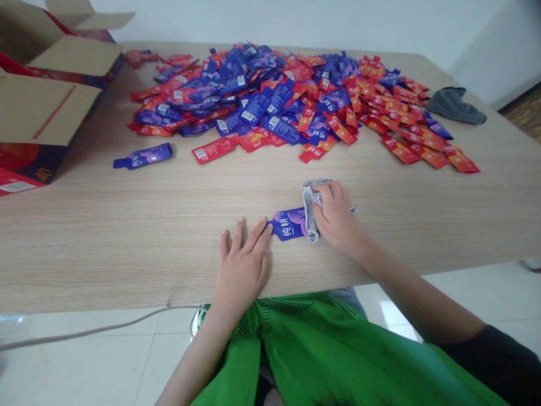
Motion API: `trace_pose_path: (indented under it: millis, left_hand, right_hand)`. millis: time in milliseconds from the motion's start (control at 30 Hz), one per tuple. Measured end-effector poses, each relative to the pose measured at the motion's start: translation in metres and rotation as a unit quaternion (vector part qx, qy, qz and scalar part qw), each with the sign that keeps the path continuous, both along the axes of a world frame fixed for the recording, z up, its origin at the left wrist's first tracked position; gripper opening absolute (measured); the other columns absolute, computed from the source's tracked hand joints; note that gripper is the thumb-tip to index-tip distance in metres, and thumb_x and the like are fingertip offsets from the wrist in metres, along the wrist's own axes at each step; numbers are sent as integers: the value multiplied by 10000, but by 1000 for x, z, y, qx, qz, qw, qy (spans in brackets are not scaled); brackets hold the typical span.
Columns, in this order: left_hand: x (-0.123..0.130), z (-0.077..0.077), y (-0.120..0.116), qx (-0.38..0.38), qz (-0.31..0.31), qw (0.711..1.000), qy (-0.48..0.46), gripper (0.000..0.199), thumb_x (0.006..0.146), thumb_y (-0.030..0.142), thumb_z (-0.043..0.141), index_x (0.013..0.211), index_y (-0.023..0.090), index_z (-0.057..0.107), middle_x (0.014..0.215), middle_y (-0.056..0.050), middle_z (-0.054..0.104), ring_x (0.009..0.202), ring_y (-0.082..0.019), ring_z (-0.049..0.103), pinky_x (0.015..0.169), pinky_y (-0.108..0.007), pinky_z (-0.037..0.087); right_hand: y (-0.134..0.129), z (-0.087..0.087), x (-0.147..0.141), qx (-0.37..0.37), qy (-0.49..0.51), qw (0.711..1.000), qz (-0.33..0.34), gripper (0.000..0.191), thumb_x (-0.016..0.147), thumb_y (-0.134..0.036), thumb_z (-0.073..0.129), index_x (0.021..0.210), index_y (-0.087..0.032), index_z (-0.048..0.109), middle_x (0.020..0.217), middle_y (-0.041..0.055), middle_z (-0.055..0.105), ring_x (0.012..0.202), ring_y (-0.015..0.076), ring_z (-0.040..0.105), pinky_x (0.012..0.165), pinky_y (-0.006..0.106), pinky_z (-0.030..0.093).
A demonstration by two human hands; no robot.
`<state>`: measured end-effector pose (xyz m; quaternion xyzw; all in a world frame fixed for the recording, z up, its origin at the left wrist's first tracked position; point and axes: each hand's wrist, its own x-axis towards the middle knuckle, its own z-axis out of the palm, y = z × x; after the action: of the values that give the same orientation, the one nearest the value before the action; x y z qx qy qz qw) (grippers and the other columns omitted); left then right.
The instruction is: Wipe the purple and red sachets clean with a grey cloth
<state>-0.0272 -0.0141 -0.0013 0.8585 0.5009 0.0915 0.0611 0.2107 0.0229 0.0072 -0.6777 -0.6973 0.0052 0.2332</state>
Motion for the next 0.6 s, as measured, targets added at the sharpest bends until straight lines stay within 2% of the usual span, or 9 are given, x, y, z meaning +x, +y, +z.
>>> trace_pose_path:
  millis: [133,233,300,467,600]
  left_hand:
    - [0,1,0,3,5,1000,4,539,971,212,392,1505,271,446,1546,-29,480,1500,-373,281,1174,-652,244]
    - [1,2,0,-7,8,1000,10,482,965,209,404,1422,249,553,1477,-56,566,1501,-367,283,1177,-643,252]
    - [1,1,0,-11,7,1000,10,475,964,209,404,1410,242,564,1476,-54,567,1500,-369,285,1178,-642,251]
    - [0,-1,0,-5,5,1000,3,557,970,212,388,1522,277,416,1567,9,441,1498,-381,280,1176,-658,239]
    - [-1,-2,0,-9,5,1000,-3,567,968,220,393,1532,280,397,1571,17,429,1496,-386,279,1174,-669,237]
  right_hand:
    - [6,12,-41,-11,-4,996,90,320,939,-226,431,1229,-180,559,1245,153,514,1114,297,463,939,433,354]
    - [7,10,-63,-46,-64,985,155,333,924,-255,497,1241,-180,567,1300,157,519,1116,308,460,927,439,350]
    - [5,6,-65,-63,-103,978,168,337,913,-272,534,1232,-173,576,1291,165,535,1101,317,467,912,446,351]
    - [-3,-2,-39,-60,-132,985,98,305,909,-260,515,1193,-174,587,1224,161,558,1046,319,486,868,447,359]
    - [-9,-8,-8,-59,-129,989,34,327,904,-230,483,1208,-163,581,1242,166,546,1044,323,491,862,450,369]
